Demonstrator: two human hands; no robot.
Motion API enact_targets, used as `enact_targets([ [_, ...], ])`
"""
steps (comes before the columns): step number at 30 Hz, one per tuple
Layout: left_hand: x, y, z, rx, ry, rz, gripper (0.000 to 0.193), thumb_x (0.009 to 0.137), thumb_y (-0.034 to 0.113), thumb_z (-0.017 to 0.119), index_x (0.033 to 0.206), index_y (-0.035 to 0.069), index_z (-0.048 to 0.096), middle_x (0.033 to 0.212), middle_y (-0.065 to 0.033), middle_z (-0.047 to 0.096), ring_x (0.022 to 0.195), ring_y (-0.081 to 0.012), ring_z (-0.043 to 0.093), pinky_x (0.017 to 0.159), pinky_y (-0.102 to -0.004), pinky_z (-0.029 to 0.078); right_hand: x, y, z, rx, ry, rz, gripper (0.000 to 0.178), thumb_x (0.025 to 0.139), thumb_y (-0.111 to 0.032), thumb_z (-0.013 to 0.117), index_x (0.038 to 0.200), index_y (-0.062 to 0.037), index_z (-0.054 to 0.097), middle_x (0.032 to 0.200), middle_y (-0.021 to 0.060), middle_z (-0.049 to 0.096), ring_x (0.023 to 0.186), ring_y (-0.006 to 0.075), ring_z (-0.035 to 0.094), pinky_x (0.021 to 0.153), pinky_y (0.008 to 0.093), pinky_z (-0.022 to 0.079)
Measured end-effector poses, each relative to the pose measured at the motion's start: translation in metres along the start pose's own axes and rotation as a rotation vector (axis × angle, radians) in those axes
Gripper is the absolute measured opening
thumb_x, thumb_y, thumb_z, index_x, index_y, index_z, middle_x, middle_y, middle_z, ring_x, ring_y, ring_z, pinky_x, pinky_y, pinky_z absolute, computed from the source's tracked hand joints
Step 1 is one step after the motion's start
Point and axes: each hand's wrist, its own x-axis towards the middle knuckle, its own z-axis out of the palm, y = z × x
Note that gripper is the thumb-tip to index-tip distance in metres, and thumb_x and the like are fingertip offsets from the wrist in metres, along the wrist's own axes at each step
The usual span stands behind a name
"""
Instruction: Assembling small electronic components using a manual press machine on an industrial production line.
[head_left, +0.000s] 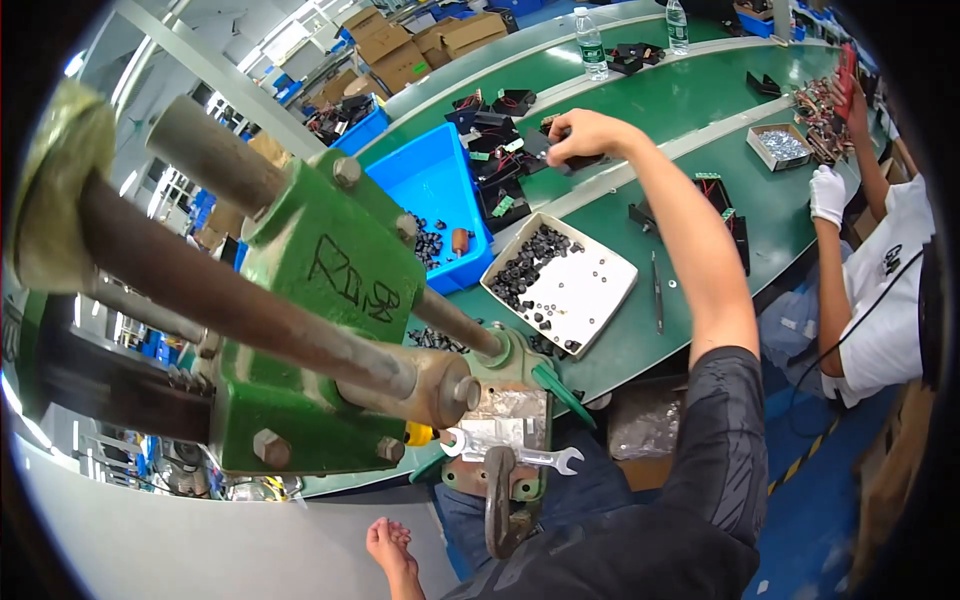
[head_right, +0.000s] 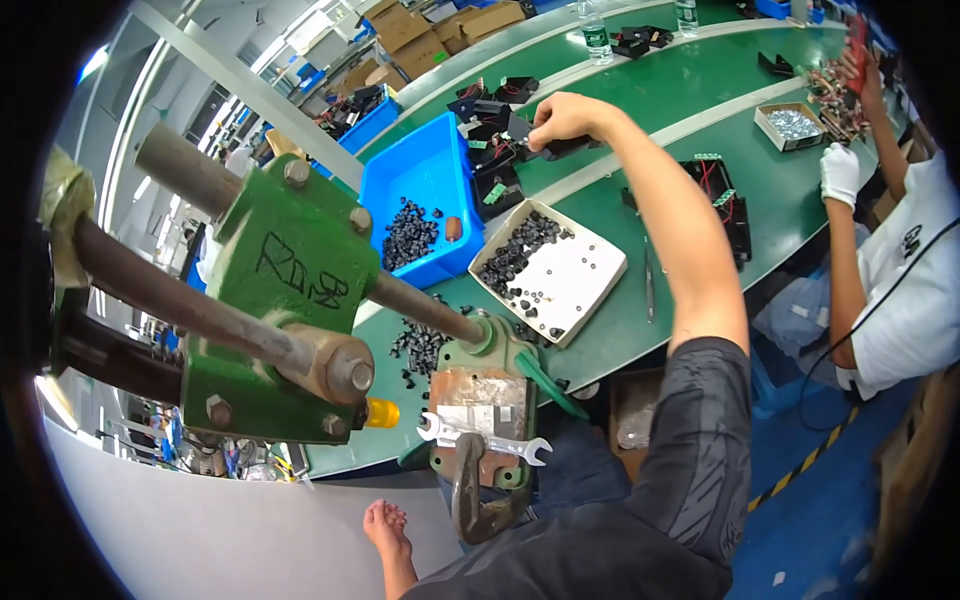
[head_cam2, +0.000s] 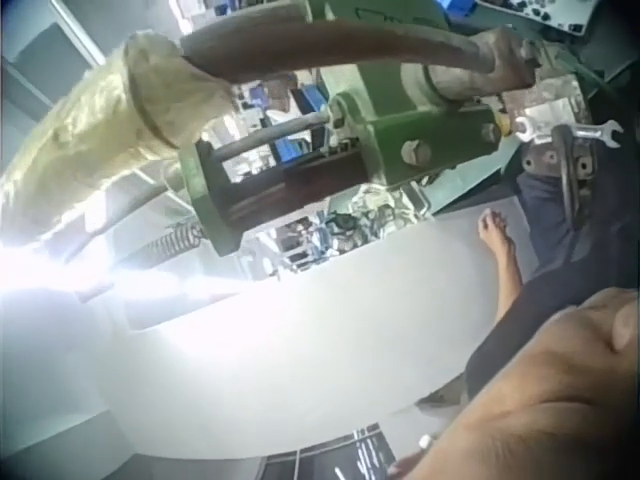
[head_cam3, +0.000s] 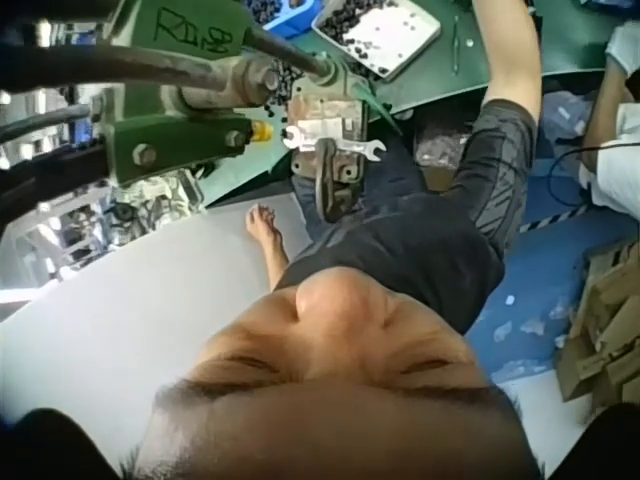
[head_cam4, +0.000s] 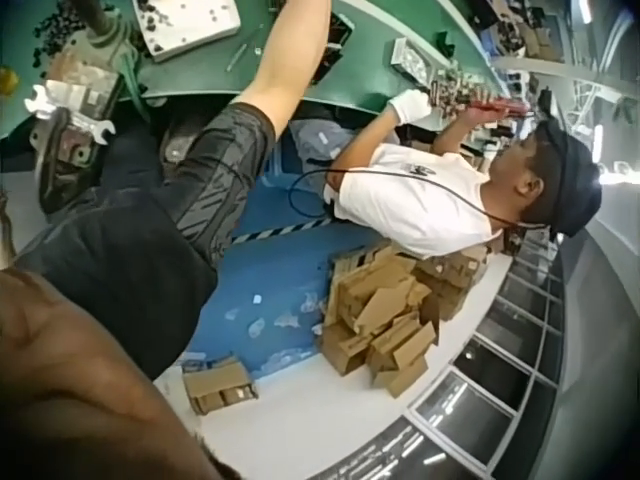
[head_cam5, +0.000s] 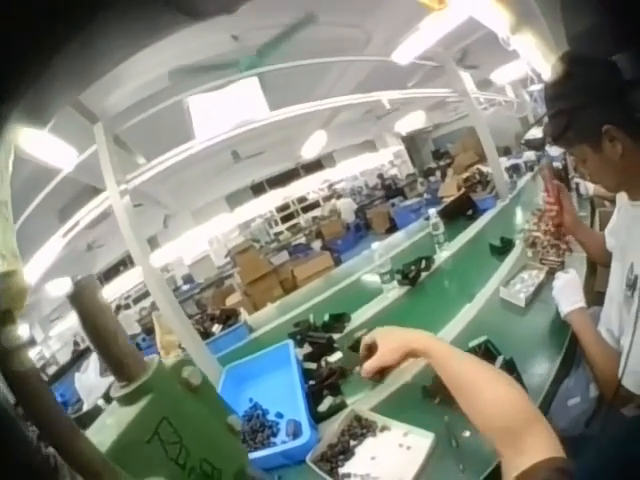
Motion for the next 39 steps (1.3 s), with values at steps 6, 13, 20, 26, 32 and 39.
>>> enact_targets([
  [6, -0.009, 0.021, 0.035, 0.297, -0.033, 0.462, 0.009, 0.095, 0.012, 0.056, 0.096, 0.004, 0.058, 0.075, -0.0042, 0.058, 0.061, -0.0102, 0.052, 0.055, -0.0207, 0.042, -0.121, -0.004, -0.008, -0.733, 0.006, -0.334, 0.051, 0.055, -0.027, 0.081, 0.099, -0.0099, 0.061, 0.095, 0.0112, 0.064, 0.084, 0.0300, 0.059, 0.079, 0.0407, 0.049],
  [13, 0.016, 0.040, 0.081, 0.364, -0.160, 0.752, 0.009, 0.093, 0.008, 0.057, 0.097, 0.002, 0.062, 0.077, -0.0032, 0.059, 0.064, -0.0112, 0.049, 0.061, -0.0229, 0.043, -0.154, 0.038, 0.013, -1.000, 0.055, -0.245, 0.052, 0.058, -0.025, 0.082, 0.102, -0.0113, 0.059, 0.105, 0.0115, 0.059, 0.096, 0.0317, 0.056, 0.093, 0.0450, 0.042],
  [20, 0.043, 0.035, 0.092, 0.377, -0.160, 0.804, 0.009, 0.093, 0.008, 0.057, 0.097, 0.001, 0.062, 0.075, -0.0025, 0.058, 0.063, -0.0106, 0.048, 0.060, -0.0226, 0.042, -0.172, 0.018, 0.029, -0.746, 0.446, -0.363, 0.038, 0.071, -0.028, 0.079, 0.098, -0.0071, 0.061, 0.099, 0.0142, 0.061, 0.092, 0.0333, 0.061, 0.086, 0.0450, 0.048],
  [26, 0.048, 0.029, 0.104, 0.315, -0.197, 0.737, 0.007, 0.092, 0.006, 0.057, 0.094, 0.001, 0.062, 0.073, -0.0024, 0.057, 0.060, -0.0109, 0.046, 0.057, -0.0228, 0.040, -0.241, 0.021, 0.102, -0.836, 0.337, 0.259, 0.025, 0.076, -0.022, 0.069, 0.082, 0.0022, 0.063, 0.075, 0.0177, 0.066, 0.057, 0.0397, 0.061, 0.058, 0.0461, 0.052],
  [32, 0.060, 0.038, 0.114, 0.538, -0.129, 0.810, 0.011, 0.092, 0.011, 0.059, 0.089, 0.000, 0.062, 0.070, -0.0037, 0.056, 0.060, -0.0130, 0.046, 0.058, -0.0251, 0.041, -0.271, 0.027, 0.112, -0.635, 0.382, 0.368, 0.022, 0.074, -0.016, 0.064, 0.065, 0.0044, 0.061, 0.064, 0.0208, 0.064, 0.054, 0.0420, 0.057, 0.058, 0.0467, 0.051],
  [39, 0.057, 0.035, 0.130, 0.604, 0.019, 0.823, 0.015, 0.088, 0.014, 0.062, 0.083, 0.000, 0.062, 0.062, -0.0052, 0.054, 0.054, -0.0163, 0.043, 0.055, -0.0292, 0.040, -0.273, 0.005, 0.139, -0.149, 0.266, 0.557, 0.030, 0.078, -0.020, 0.062, 0.061, 0.0044, 0.060, 0.053, 0.0170, 0.056, 0.050, 0.0337, 0.055, 0.055, 0.0416, 0.049],
])
